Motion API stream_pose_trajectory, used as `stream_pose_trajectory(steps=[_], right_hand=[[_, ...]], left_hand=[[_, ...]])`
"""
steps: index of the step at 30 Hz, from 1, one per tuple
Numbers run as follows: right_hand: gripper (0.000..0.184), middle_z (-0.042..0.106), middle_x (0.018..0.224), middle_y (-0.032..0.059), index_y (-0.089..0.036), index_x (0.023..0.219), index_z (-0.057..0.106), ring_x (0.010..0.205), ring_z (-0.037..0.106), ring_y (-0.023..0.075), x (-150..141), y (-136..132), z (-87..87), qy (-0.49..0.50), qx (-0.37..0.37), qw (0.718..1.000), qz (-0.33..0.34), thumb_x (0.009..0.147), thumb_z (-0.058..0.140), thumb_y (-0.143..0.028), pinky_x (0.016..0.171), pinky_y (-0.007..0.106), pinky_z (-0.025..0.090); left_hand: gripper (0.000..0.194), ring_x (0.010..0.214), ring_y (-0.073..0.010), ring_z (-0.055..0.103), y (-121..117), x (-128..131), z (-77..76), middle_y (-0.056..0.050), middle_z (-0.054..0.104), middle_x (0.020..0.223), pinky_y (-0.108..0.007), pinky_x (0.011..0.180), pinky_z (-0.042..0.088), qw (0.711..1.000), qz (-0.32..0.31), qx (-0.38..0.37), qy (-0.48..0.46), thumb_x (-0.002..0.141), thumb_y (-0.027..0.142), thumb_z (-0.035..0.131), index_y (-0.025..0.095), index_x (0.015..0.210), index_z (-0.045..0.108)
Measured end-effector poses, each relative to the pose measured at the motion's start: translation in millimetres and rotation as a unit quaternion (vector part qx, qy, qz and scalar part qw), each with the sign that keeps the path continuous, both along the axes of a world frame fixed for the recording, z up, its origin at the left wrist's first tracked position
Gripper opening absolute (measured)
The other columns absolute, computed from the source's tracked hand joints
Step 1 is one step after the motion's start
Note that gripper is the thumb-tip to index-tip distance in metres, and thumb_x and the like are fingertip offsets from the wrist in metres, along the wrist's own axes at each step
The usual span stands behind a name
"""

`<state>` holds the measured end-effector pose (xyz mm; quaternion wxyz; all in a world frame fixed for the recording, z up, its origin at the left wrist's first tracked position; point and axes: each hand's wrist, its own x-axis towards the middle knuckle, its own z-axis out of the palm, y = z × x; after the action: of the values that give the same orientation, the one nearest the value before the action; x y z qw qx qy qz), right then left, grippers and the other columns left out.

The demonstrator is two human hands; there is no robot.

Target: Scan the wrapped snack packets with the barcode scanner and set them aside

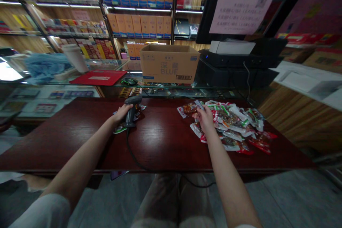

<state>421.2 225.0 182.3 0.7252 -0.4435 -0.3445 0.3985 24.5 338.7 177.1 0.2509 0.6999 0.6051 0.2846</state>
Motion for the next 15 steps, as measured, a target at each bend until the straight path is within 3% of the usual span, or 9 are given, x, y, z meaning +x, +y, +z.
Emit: stream_pose_trajectory(steps=[6, 12, 15], right_hand=[[0.023, 0.06, 0.058, -0.0096, -0.022, 0.075, 0.053, 0.037, 0.048, 0.0053, 7, -3, 5.8, 0.036, 0.02, 0.998, -0.042, 0.059, 0.069, -0.018, 0.041, 0.019, 0.048], [0.026, 0.056, 0.054, -0.0117, -0.022, 0.074, 0.048, 0.036, 0.047, 0.0054, 14, -5, 7.8, 0.051, 0.033, 0.997, -0.052, 0.061, 0.071, -0.019, 0.045, 0.021, 0.052], [0.03, 0.053, 0.051, -0.0126, -0.023, 0.074, 0.044, 0.037, 0.048, 0.0062, 16, -5, 7.2, 0.049, 0.027, 0.996, -0.065, 0.063, 0.072, -0.022, 0.047, 0.021, 0.052]], left_hand=[[0.06, 0.143, -0.0363, 0.03, -12, 60, 2.5, -0.008, 0.046, 0.149, -0.056, 0.118, 0.001, 0.998, -0.06, -0.035, -0.01, 0.088, 0.054, 0.031, 0.022, 0.129, 0.061], [0.058, 0.145, -0.0334, 0.026, -29, 132, -5.0, -0.005, 0.042, 0.153, -0.059, 0.117, -0.001, 0.991, -0.122, -0.037, -0.03, 0.091, 0.051, 0.029, 0.026, 0.136, 0.054], [0.054, 0.145, -0.0316, 0.027, -37, 157, -6.1, -0.005, 0.044, 0.151, -0.058, 0.119, 0.003, 0.991, -0.123, -0.016, -0.054, 0.092, 0.047, 0.032, 0.026, 0.137, 0.053]])
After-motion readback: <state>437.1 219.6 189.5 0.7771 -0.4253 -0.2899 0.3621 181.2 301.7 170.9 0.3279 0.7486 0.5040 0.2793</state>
